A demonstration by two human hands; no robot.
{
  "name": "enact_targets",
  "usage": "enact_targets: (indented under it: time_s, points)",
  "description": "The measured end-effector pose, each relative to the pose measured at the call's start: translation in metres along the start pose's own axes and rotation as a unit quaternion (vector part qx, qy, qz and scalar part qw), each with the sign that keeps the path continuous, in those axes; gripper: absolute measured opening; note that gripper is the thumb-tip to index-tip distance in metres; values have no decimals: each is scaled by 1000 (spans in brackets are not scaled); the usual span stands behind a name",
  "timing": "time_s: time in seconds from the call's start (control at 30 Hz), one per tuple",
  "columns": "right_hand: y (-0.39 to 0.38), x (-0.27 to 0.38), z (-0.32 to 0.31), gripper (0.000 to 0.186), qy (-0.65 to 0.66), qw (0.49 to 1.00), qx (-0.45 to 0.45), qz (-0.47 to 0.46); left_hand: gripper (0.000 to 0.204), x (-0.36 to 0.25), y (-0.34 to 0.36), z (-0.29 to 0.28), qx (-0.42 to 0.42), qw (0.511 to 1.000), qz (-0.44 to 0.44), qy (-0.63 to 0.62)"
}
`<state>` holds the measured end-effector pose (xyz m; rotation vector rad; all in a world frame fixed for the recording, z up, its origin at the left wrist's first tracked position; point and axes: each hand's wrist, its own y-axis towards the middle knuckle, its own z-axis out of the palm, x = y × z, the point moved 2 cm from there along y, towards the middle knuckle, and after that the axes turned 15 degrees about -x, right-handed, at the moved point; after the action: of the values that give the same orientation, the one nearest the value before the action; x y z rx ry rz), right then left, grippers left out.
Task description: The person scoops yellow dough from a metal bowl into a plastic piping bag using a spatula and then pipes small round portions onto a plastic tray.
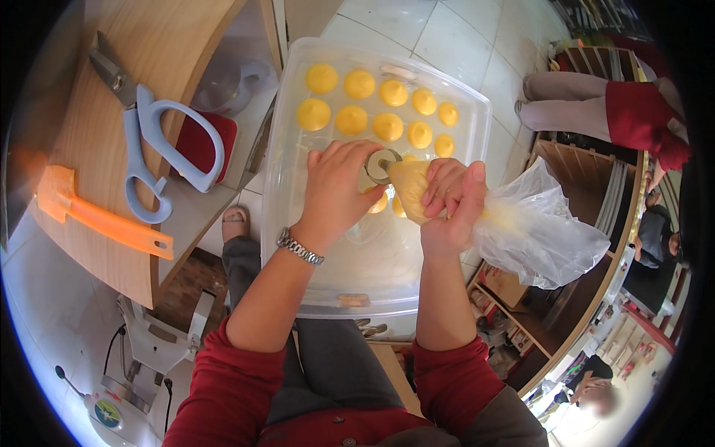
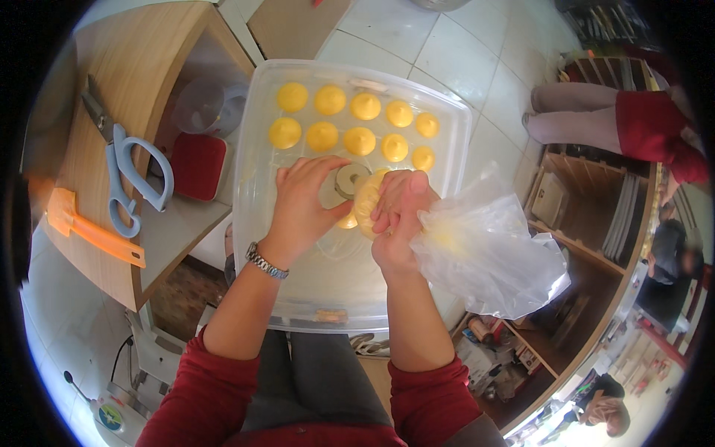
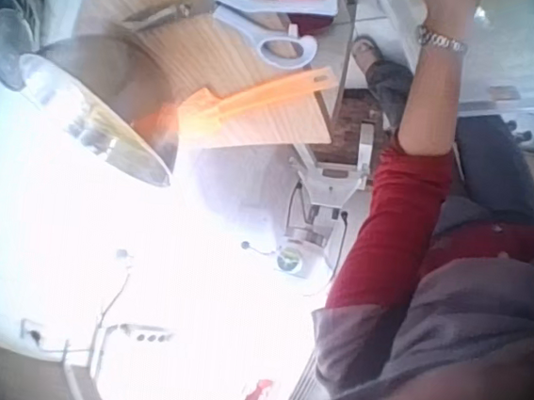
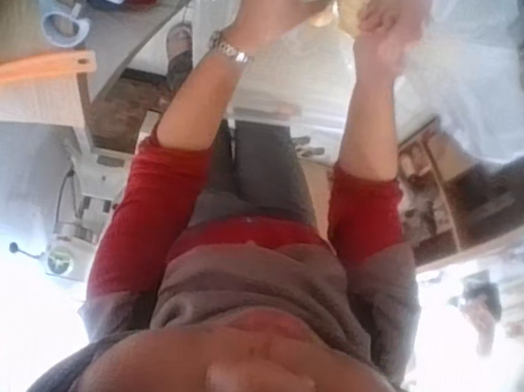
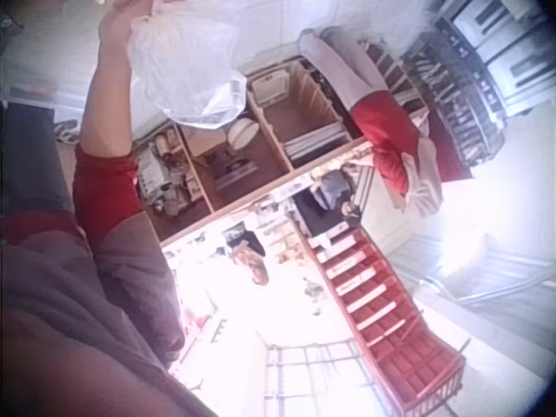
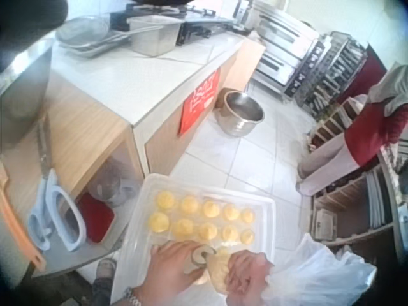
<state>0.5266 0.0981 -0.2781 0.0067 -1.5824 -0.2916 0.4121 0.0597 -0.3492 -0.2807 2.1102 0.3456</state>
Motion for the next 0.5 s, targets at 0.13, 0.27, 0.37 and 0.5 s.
enact_targets:
  time_s: [0.13,0.27,0.37,0.5]
  points:
    - [0,3,2,44,-16,1000,-4,-2,50,1,-1,0,-1,1000,-2,3]
    - [0,7,3,44,-38,999,-17,1,50,0,-1,1,0,1000,1,2]
    - [-1,5,4,45,-31,999,-31,24,50,2,-1,0,-1,1000,0,3]
    - [0,7,5,45,-41,998,-31,20,50,2,-1,1,-1,1000,1,3]
